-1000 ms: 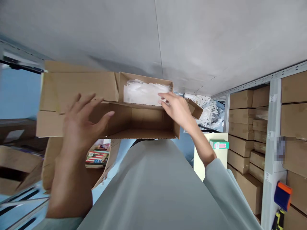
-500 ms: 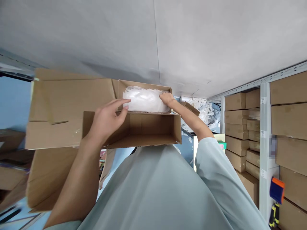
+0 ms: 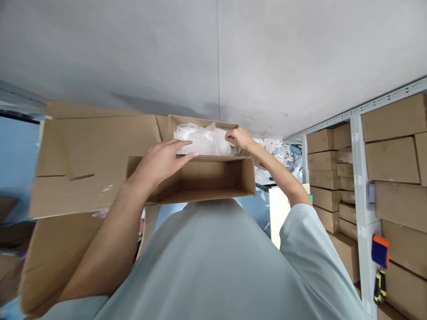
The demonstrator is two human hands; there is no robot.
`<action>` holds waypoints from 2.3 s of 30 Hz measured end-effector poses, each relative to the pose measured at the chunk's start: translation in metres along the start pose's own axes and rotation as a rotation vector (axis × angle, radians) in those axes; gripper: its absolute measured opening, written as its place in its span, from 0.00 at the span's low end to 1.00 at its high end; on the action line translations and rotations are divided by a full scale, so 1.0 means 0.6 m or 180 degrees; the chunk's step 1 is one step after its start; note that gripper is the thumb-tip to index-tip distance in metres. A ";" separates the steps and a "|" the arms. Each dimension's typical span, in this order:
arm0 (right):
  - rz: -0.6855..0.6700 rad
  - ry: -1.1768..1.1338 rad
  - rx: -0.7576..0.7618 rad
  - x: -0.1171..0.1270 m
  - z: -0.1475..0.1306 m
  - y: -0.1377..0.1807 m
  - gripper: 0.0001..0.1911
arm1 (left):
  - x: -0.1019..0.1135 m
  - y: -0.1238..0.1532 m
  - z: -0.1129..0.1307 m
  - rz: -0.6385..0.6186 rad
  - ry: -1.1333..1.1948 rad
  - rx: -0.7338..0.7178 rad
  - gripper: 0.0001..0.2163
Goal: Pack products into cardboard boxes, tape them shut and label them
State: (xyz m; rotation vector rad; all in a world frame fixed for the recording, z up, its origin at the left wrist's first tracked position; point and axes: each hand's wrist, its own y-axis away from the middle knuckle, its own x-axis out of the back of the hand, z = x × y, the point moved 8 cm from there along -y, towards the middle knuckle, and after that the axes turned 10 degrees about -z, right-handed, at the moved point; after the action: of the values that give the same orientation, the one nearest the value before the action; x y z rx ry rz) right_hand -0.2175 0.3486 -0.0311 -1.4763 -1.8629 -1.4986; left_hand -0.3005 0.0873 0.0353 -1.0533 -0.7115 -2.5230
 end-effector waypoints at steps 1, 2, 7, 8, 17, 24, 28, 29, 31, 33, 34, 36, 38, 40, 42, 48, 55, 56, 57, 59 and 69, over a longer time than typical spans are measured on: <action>0.0114 -0.0121 0.0099 0.014 -0.008 0.016 0.11 | -0.001 0.000 0.001 -0.0073 -0.0006 0.0034 0.24; 0.0257 -0.0243 0.0211 0.030 -0.018 0.035 0.11 | -0.002 0.000 0.003 -0.0119 0.0005 0.0051 0.25; 0.0985 -0.1126 0.0655 0.098 -0.091 0.155 0.11 | 0.019 0.007 0.033 0.0195 0.0495 -0.0359 0.42; 0.1086 -0.1315 0.0732 0.103 -0.110 0.184 0.11 | 0.024 0.015 0.045 0.0221 0.0705 -0.0560 0.48; 0.1072 -0.1686 0.0798 -0.020 -0.213 0.332 0.16 | -0.036 0.107 0.087 -0.0535 0.1945 -0.0821 0.32; 0.0334 -0.0652 -0.0264 -0.124 -0.169 0.276 0.08 | -0.109 0.062 0.034 -0.0651 0.0649 -0.0536 0.23; -0.0329 -0.0165 -0.0519 -0.138 -0.171 0.268 0.15 | -0.118 0.065 0.015 -0.0881 0.0182 -0.0396 0.20; -0.0407 -0.0161 -0.0468 -0.133 -0.175 0.271 0.15 | -0.110 0.071 0.011 -0.0887 0.0086 -0.0332 0.18; -0.0269 -0.0301 -0.0283 -0.105 -0.182 0.278 0.14 | -0.078 0.085 0.007 -0.0734 -0.0021 -0.0211 0.16; 0.0173 -0.0477 -0.0124 -0.054 -0.182 0.281 0.13 | -0.030 0.094 0.011 -0.0383 0.0009 -0.0130 0.17; 0.0403 -0.0522 -0.0095 -0.025 -0.178 0.278 0.13 | -0.005 0.094 0.014 -0.0183 0.0058 -0.0099 0.17; 0.0678 -0.0498 -0.0140 0.024 -0.162 0.254 0.13 | 0.037 0.082 0.020 0.0136 0.0128 -0.0038 0.18; 0.0583 -0.0370 -0.0190 0.053 -0.146 0.200 0.13 | 0.058 0.054 0.023 0.0236 0.0092 -0.0008 0.18; 0.0201 -0.0185 -0.0147 0.056 -0.137 0.119 0.13 | 0.056 0.022 0.020 0.0139 0.0014 0.0004 0.18; -0.0239 0.0078 -0.0023 0.038 -0.137 0.027 0.16 | 0.039 -0.002 0.010 -0.0026 0.0009 0.0030 0.17; -0.1134 0.1022 0.0336 -0.056 -0.164 -0.184 0.41 | 0.011 0.010 -0.014 -0.0022 0.0283 0.0221 0.18; -0.1306 0.1337 0.0582 -0.121 -0.164 -0.226 0.24 | 0.009 0.027 -0.019 0.0043 0.0419 0.0273 0.18; -0.1349 0.1400 0.0620 -0.126 -0.162 -0.222 0.19 | 0.008 0.026 -0.021 0.0059 0.0439 0.0269 0.18; -0.1381 0.1441 0.0647 -0.126 -0.160 -0.218 0.16 | 0.008 0.025 -0.023 0.0076 0.0454 0.0265 0.17; -0.1316 0.1399 0.0679 -0.112 -0.155 -0.205 0.14 | 0.007 0.022 -0.026 0.0096 0.0484 0.0252 0.17; 0.0825 -0.1374 0.1062 0.086 -0.210 0.111 0.17 | 0.036 0.074 0.038 0.0613 0.1384 -0.0144 0.30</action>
State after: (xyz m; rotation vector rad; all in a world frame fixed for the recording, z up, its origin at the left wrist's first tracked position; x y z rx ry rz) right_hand -0.2234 0.2602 0.0922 -1.8826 -1.9303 -0.7483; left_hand -0.2818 0.0615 0.0793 -0.5225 -0.4095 -2.4815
